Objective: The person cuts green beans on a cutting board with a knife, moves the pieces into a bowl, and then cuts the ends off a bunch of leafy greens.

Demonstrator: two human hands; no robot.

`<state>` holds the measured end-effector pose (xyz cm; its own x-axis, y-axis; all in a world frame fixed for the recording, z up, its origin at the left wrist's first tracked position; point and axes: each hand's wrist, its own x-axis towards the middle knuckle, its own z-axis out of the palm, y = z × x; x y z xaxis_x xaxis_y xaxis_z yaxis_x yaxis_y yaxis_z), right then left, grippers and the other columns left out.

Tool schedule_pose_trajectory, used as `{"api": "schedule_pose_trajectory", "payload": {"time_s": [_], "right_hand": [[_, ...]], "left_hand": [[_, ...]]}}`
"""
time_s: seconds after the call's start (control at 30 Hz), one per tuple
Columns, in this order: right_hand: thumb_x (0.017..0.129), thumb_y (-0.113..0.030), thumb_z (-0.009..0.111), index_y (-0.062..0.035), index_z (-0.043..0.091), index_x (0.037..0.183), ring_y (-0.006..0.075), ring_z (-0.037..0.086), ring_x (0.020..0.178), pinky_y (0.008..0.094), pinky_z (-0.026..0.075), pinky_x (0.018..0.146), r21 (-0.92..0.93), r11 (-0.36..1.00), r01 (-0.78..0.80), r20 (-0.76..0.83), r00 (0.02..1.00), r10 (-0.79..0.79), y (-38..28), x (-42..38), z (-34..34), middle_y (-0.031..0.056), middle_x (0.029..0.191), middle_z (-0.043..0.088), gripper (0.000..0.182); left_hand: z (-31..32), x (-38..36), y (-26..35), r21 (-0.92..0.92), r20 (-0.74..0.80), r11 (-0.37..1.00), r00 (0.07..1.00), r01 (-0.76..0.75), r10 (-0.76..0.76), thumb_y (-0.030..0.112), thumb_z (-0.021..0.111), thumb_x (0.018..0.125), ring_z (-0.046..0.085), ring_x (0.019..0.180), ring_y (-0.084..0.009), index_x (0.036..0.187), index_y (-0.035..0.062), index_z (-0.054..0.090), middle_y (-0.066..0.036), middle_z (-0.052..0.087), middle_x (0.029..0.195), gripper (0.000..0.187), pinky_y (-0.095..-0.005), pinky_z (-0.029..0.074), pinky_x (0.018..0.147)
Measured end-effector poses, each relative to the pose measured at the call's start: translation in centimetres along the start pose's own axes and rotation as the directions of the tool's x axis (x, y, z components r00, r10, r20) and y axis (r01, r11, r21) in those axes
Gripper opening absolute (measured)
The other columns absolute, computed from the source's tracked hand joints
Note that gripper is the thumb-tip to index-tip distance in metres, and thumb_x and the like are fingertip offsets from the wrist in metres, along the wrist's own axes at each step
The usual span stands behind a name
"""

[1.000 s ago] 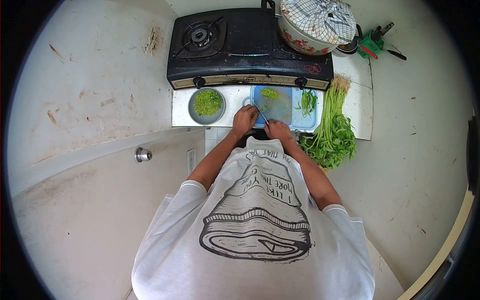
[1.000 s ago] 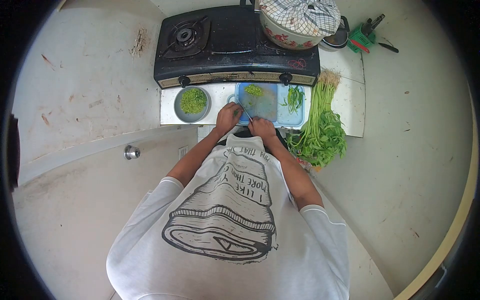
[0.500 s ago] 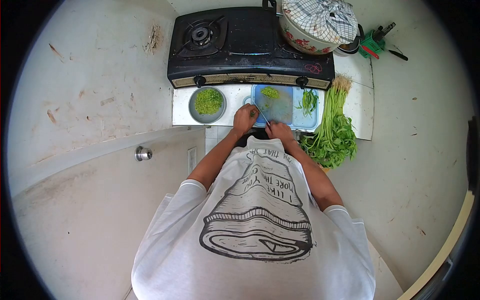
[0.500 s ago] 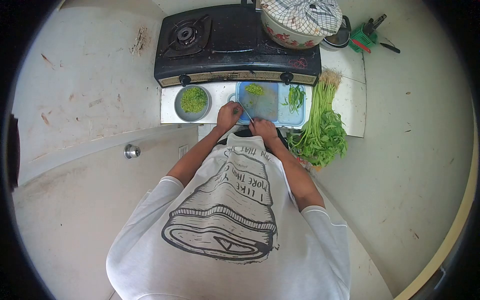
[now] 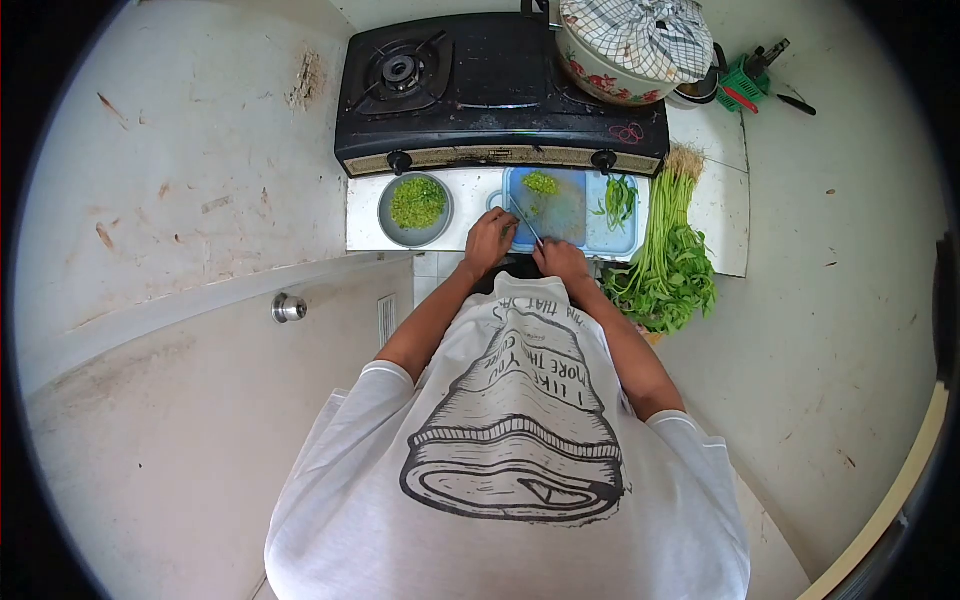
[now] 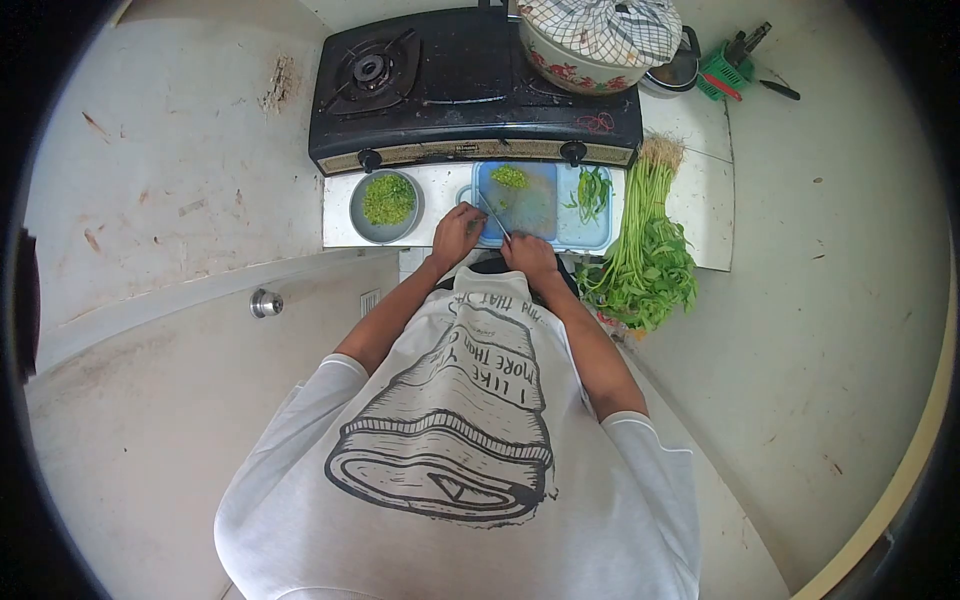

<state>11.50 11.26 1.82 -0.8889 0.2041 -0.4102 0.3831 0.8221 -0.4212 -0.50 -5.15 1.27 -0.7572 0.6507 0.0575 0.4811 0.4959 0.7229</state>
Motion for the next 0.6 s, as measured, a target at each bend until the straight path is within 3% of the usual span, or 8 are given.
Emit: {"api": "schedule_pose_trajectory", "payload": {"time_s": [0.2,0.3,0.6], "right_hand": [[0.100,-0.039,0.055,0.0001,0.070,0.096,0.0452,0.073,0.084,0.0547,0.058,0.080,0.000,0.999,0.034,-0.006,0.999,-0.034,0.2,-0.2,0.1,0.0280,0.085,0.072,0.042],[0.100,-0.040,0.054,-0.0009,0.070,0.102,0.0476,0.071,0.084,0.0563,0.056,0.080,0.015,0.999,0.048,0.036,0.998,-0.049,0.3,-0.3,0.2,0.0296,0.087,0.071,0.043],[0.100,-0.040,0.054,-0.0014,0.070,0.102,0.0471,0.071,0.083,0.0564,0.057,0.080,-0.019,0.998,0.053,0.002,0.999,-0.053,-0.4,0.8,0.6,0.0287,0.086,0.072,0.042]], "left_hand": [[0.1,0.1,-0.2,-0.029,-0.015,1.000,1.000,0.013,-0.014,0.011,0.071,0.088,0.068,0.091,-0.0348,0.095,0.0048,0.073,-0.013,0.070,0.095,0.010,-0.0438,0.055,0.081],[0.0,0.1,-0.1,-0.029,-0.010,0.999,1.000,0.014,-0.014,0.011,0.071,0.087,0.068,0.090,-0.0350,0.095,0.0052,0.073,-0.012,0.070,0.094,0.009,-0.0438,0.055,0.081],[-0.1,0.1,0.0,-0.016,0.033,0.999,0.999,0.041,-0.040,0.009,0.068,0.087,0.067,0.091,-0.0356,0.096,0.0069,0.071,-0.012,0.065,0.094,0.010,-0.0462,0.054,0.080]]}}
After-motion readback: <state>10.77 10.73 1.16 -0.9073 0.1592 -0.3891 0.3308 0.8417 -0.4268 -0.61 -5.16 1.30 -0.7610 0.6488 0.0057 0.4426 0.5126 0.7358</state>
